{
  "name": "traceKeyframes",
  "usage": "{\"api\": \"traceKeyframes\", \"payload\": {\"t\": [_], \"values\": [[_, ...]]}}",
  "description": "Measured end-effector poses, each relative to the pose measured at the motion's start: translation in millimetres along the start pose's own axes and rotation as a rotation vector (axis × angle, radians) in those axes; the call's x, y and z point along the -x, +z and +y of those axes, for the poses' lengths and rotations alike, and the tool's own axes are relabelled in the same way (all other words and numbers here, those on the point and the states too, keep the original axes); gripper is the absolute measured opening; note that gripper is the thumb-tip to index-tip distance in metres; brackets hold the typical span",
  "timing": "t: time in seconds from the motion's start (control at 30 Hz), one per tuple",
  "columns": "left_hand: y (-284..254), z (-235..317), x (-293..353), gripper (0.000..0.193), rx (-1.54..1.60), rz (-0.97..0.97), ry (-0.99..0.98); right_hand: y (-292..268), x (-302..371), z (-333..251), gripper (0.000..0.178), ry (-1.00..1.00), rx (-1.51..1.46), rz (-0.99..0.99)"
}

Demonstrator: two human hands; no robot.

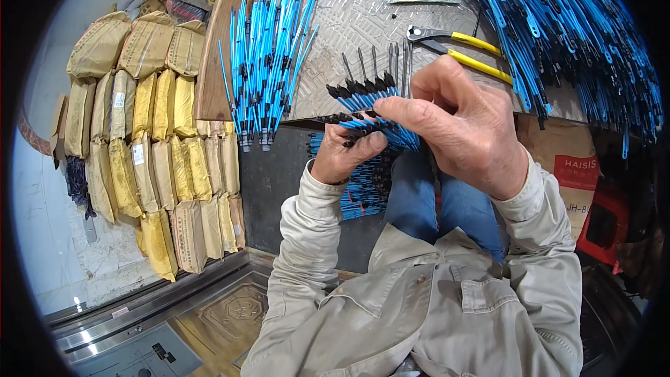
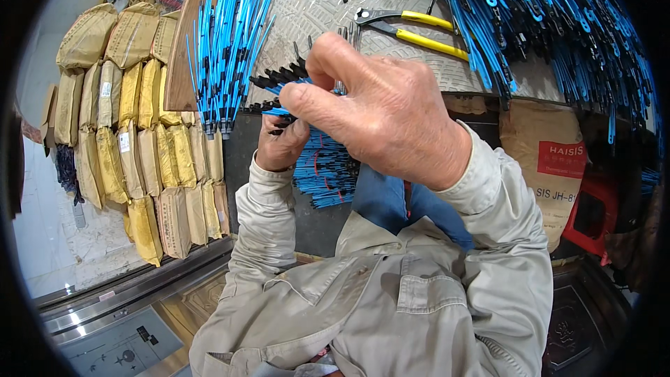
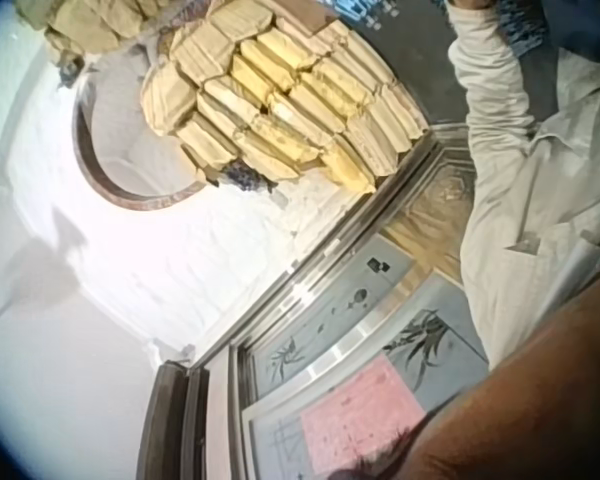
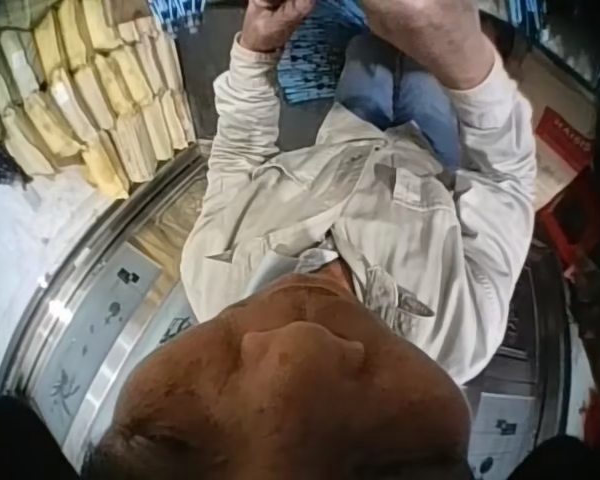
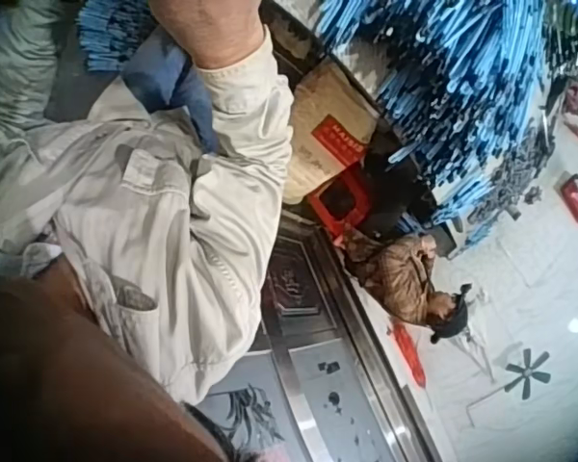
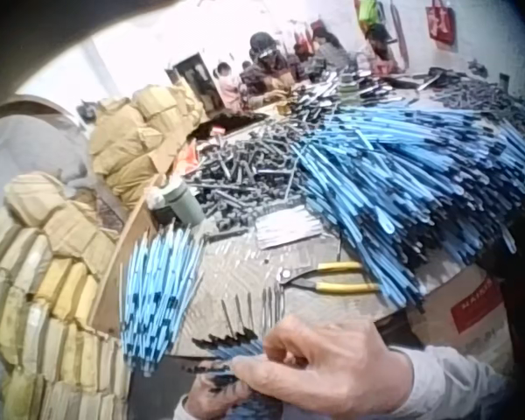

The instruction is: The person assembles blue plastic components onto a circular base, then adjusts them with pliers.

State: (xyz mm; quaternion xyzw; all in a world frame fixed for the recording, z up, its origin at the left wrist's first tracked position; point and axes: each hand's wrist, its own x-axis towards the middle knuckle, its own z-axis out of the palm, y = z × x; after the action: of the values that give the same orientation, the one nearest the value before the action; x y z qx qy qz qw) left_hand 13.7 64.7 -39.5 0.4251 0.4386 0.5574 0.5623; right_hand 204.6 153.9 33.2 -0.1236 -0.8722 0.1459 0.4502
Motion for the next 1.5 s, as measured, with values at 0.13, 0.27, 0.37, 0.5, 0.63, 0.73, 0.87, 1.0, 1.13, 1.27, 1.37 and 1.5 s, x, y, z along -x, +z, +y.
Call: {"api": "traceKeyframes", "payload": {"t": [0.13, 0.27, 0.37, 0.5, 0.63, 0.73, 0.87, 1.0, 1.13, 1.27, 1.37, 1.5], "values": [[2.3, 2.8, -2.4, 0.027, -0.022, -0.021, 0.035, 7.8, 0.7, 2.7, 0.026, 0.019, -0.1, 0.047], [2.7, 4.4, -2.2, 0.028, -0.057, -0.038, 0.038, 1.9, -2.7, 1.8, 0.025, -0.019, -0.033, -0.01], [4.0, 3.3, -1.4, 0.029, -0.082, -0.029, 0.046, 4.8, -3.0, 5.8, 0.019, -0.061, 0.03, 0.031], [6.6, 3.3, -1.1, 0.029, -0.05, -0.032, 0.117, 3.2, -1.3, 4.6, 0.017, -0.063, 0.074, 0.042], [2.5, 1.3, -0.5, 0.029, -0.062, -0.05, 0.122, -2.6, -3.4, -1.3, 0.023, -0.034, 0.028, 0.01], [-0.7, 2.6, 1.1, 0.028, -0.108, -0.053, 0.044, -6.6, -5.2, -4.6, 0.026, -0.023, 0.011, -0.022], [0.7, 3.1, 1.2, 0.029, -0.093, -0.057, 0.024, -5.7, -5.8, -4.6, 0.023, -0.026, 0.019, -0.055], [2.0, 4.3, 0.6, 0.03, -0.067, -0.074, 0.052, 5.6, -3.9, 2.6, 0.017, -0.048, 0.002, -0.004], [6.8, 6.8, -0.2, 0.031, -0.029, -0.073, 0.08, 11.4, -2.5, 5.5, 0.014, -0.07, 0.028, 0.074], [7.0, 8.8, 0.7, 0.031, -0.074, -0.048, 0.013, 3.2, -5.6, -1.7, 0.016, -0.064, 0.041, 0.018], [4.9, 7.8, -0.1, 0.031, -0.121, -0.065, 0.035, -3.6, -8.1, -7.9, 0.021, -0.047, 0.017, -0.067], [6.8, 10.3, 0.5, 0.031, -0.147, -0.066, 0.022, -0.5, -7.7, -6.8, 0.02, -0.038, -0.009, -0.079]]}}
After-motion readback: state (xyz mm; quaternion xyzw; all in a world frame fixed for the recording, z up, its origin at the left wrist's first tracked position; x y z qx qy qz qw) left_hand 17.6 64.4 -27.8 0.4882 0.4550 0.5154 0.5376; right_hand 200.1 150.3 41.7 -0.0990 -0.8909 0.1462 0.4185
